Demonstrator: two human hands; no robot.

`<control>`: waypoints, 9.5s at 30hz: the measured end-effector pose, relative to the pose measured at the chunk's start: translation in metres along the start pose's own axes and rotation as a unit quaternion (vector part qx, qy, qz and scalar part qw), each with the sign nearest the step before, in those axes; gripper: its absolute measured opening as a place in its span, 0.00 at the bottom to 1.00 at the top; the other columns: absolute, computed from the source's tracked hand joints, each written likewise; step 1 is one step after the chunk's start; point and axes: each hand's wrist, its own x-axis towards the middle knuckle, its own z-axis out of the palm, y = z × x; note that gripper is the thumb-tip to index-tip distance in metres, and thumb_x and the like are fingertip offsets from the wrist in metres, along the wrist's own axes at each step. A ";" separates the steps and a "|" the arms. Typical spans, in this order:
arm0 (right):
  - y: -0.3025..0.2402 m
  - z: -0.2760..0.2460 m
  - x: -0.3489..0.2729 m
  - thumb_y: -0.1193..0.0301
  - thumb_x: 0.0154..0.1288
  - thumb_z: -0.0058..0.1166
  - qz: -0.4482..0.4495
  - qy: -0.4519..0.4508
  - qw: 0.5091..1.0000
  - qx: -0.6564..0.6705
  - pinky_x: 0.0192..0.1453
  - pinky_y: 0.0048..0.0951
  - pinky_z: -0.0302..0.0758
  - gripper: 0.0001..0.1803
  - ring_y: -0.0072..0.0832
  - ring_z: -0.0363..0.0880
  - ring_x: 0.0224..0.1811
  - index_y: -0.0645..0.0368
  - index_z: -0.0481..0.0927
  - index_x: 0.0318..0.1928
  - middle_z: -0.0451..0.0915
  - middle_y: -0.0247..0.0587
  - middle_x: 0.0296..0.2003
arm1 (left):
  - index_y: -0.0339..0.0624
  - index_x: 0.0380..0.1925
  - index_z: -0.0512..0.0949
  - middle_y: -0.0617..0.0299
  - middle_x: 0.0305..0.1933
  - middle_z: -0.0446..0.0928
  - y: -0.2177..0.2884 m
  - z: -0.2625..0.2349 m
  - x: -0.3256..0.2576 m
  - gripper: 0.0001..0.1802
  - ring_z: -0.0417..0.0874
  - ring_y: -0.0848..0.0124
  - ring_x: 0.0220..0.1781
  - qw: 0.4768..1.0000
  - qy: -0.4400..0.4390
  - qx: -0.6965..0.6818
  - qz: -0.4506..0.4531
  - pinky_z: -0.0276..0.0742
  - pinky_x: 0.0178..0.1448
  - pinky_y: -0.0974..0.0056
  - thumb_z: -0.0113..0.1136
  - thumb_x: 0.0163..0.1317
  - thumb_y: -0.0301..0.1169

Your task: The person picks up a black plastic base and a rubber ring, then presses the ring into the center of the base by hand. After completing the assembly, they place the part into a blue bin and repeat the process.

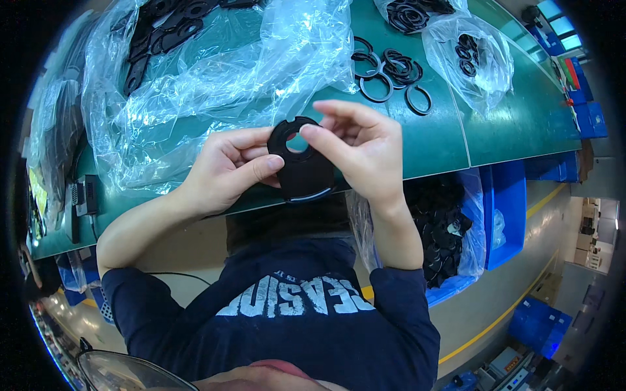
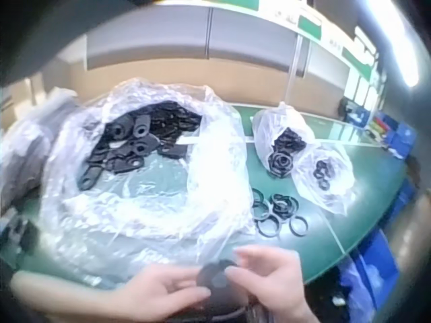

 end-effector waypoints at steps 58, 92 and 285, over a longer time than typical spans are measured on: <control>0.187 -0.193 -0.219 0.72 0.54 0.58 0.127 0.330 0.777 -0.520 0.56 0.33 0.70 0.17 0.41 0.76 0.49 0.61 0.79 0.46 0.77 0.49 0.46 | 0.34 0.58 0.65 0.47 0.49 0.76 0.014 0.010 -0.008 0.22 0.81 0.63 0.48 0.990 -0.092 0.111 0.001 0.76 0.52 0.64 0.49 0.63 0.21; -0.022 -0.140 0.004 0.76 0.57 0.56 -0.128 0.175 0.908 -0.359 0.40 0.23 0.74 0.07 0.26 0.80 0.33 0.65 0.82 0.36 0.82 0.42 0.30 | 0.33 0.40 0.78 0.65 0.35 0.79 0.065 -0.136 0.054 0.13 0.75 0.80 0.35 0.864 0.332 0.310 0.219 0.70 0.42 0.74 0.59 0.60 0.31; -0.007 0.014 -0.015 0.80 0.47 0.64 -0.173 -0.062 0.938 -0.295 0.30 0.21 0.76 0.23 0.25 0.79 0.32 0.62 0.76 0.47 0.77 0.42 0.40 | 0.29 0.45 0.74 0.58 0.39 0.81 -0.003 -0.008 0.002 0.14 0.77 0.81 0.40 0.999 0.025 0.002 -0.029 0.73 0.43 0.75 0.55 0.58 0.22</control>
